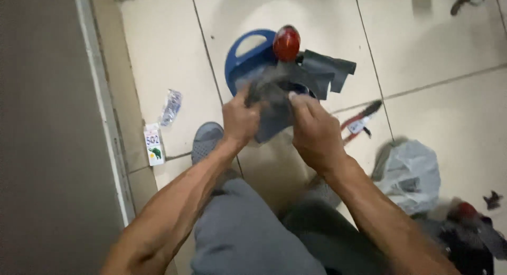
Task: The person sits on the floor and applies a white substance from a tube onto a black motorcycle part. They use a screwdriver to spread the substance and scrape the surface, then set the part aside.
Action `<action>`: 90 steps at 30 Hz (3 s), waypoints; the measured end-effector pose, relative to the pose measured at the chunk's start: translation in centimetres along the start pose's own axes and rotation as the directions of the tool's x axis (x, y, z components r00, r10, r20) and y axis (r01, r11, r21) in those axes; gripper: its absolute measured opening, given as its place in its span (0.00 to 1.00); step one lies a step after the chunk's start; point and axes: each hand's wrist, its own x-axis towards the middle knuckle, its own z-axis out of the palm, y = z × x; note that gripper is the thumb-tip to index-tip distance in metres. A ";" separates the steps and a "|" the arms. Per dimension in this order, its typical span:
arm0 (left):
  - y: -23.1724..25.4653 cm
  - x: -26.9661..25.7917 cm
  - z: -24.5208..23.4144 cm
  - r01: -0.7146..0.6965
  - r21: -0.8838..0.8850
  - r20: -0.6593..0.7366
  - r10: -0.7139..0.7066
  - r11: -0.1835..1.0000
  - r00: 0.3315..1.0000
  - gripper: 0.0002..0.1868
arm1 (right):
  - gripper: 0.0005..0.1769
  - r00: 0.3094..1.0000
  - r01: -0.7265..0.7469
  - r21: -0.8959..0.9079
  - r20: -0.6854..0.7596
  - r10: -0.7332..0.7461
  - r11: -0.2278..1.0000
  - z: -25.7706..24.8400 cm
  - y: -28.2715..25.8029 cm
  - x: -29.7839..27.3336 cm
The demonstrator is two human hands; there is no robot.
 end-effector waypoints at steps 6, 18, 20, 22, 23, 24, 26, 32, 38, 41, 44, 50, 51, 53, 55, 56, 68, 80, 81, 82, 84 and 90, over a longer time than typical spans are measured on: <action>-1.0 1.5 1.1 -0.019 -0.008 0.000 0.019 1.000 1.000 0.14 | 0.13 0.999 0.012 0.083 -0.036 -0.009 0.997 -0.2 1.1 0.8; -2.6 4.4 -1.3 0.248 -0.356 0.074 -0.237 0.901 0.969 0.31 | 0.16 0.901 -0.275 0.461 -0.183 0.394 0.843 -4.2 0.9 -2.5; -1.9 4.7 -1.7 0.376 -0.447 0.154 -0.344 0.812 0.926 0.27 | 0.14 0.896 -0.274 0.517 -0.169 0.411 0.811 -4.2 1.6 -2.9; -1.1 4.4 -2.2 0.429 -0.533 0.204 -0.381 0.729 0.902 0.32 | 0.15 0.885 -0.289 0.591 -0.136 0.446 0.753 -4.0 1.2 -3.3; -0.7 4.4 -2.4 0.480 -0.609 0.265 -0.409 0.631 0.873 0.38 | 0.15 0.873 -0.306 0.655 -0.096 0.478 0.691 -3.9 1.0 -3.3; 0.2 4.2 -3.0 0.468 -0.611 0.253 -0.402 0.639 0.880 0.38 | 0.15 0.875 -0.293 0.661 -0.105 0.472 0.691 -3.9 0.8 -3.7; 1.9 3.4 -3.8 0.541 -0.675 0.389 -0.381 0.502 0.839 0.45 | 0.16 0.815 -0.441 0.679 0.027 0.579 0.588 -3.9 0.4 -4.6; 0.7 3.9 -4.3 0.533 -0.783 0.469 -0.258 0.321 0.845 0.45 | 0.18 0.647 -0.608 0.739 0.248 0.721 0.290 -3.5 -0.6 -5.9; -5.4 6.3 -3.1 0.560 -0.815 0.550 -0.105 0.145 0.828 0.09 | 0.19 0.559 -0.675 0.725 0.379 0.738 0.139 -4.7 -1.1 -5.6; -3.0 5.6 -4.4 0.581 -0.801 0.581 -0.046 0.146 0.813 0.06 | 0.20 0.539 -0.676 0.731 0.402 0.740 0.094 -5.0 -0.8 -5.8; -2.3 5.3 -4.8 0.597 -0.790 0.603 0.001 0.140 0.798 0.06 | 0.22 0.535 -0.657 0.753 0.426 0.729 0.042 -4.9 -0.5 -6.0; -0.8 4.9 -4.7 0.565 -0.801 0.560 -0.086 0.197 0.824 0.07 | 0.22 0.591 -0.668 0.733 0.415 0.692 0.131 -6.8 -0.7 -4.7; -0.2 4.8 -4.6 0.564 -0.802 0.559 -0.084 0.197 0.825 0.07 | 0.22 0.592 -0.667 0.733 0.414 0.692 0.132 -6.8 -0.8 -4.8; 0.9 4.4 -4.5 0.540 -0.795 0.537 -0.094 0.278 0.838 0.11 | 0.18 0.803 -0.483 0.673 0.085 0.590 0.560 -6.8 -1.0 -5.0; 0.7 4.4 -3.8 0.526 -0.790 0.522 -0.103 0.317 0.847 0.14 | 0.17 0.876 -0.368 0.565 -0.056 0.479 0.739 -8.1 -1.9 -3.4; 0.7 4.4 -3.3 0.512 -0.782 0.507 -0.115 0.356 0.854 0.18 | 0.16 0.926 -0.240 0.421 -0.171 0.336 0.875 -8.9 -2.3 -2.6; 7.8 0.1 -3.2 0.364 -0.569 0.291 -0.234 0.737 0.928 0.35 | 0.10 0.942 0.055 0.086 -0.333 -0.023 0.995 -9.5 -4.8 4.3; 8.0 1.3 -5.4 0.553 -0.681 0.392 -0.400 0.480 0.829 0.33 | 0.17 0.624 -0.633 0.534 -0.078 0.777 0.561 -8.1 -0.6 -7.4; 7.2 1.6 -5.4 0.551 -0.682 0.394 -0.394 0.480 0.831 0.33 | 0.17 0.625 -0.630 0.532 -0.084 0.776 0.565 -6.1 0.9 -10.1; 6.4 1.9 -5.3 0.573 -0.696 0.421 -0.402 0.432 0.813 0.26 | 0.19 0.356 -0.762 0.580 0.002 0.935 0.289 -4.0 2.5 -12.9; 4.5 2.4 -5.1 0.595 -0.704 0.451 -0.403 0.388 0.797 0.18 | 0.21 0.051 -0.798 0.603 0.100 0.994 -0.019 -1.9 4.1 -16.8; 3.9 2.6 -6.2 0.630 -0.704 0.637 -0.102 0.327 0.764 0.20 | 0.26 -0.264 -0.955 0.107 0.129 0.956 -0.278 5.3 6.9 -28.8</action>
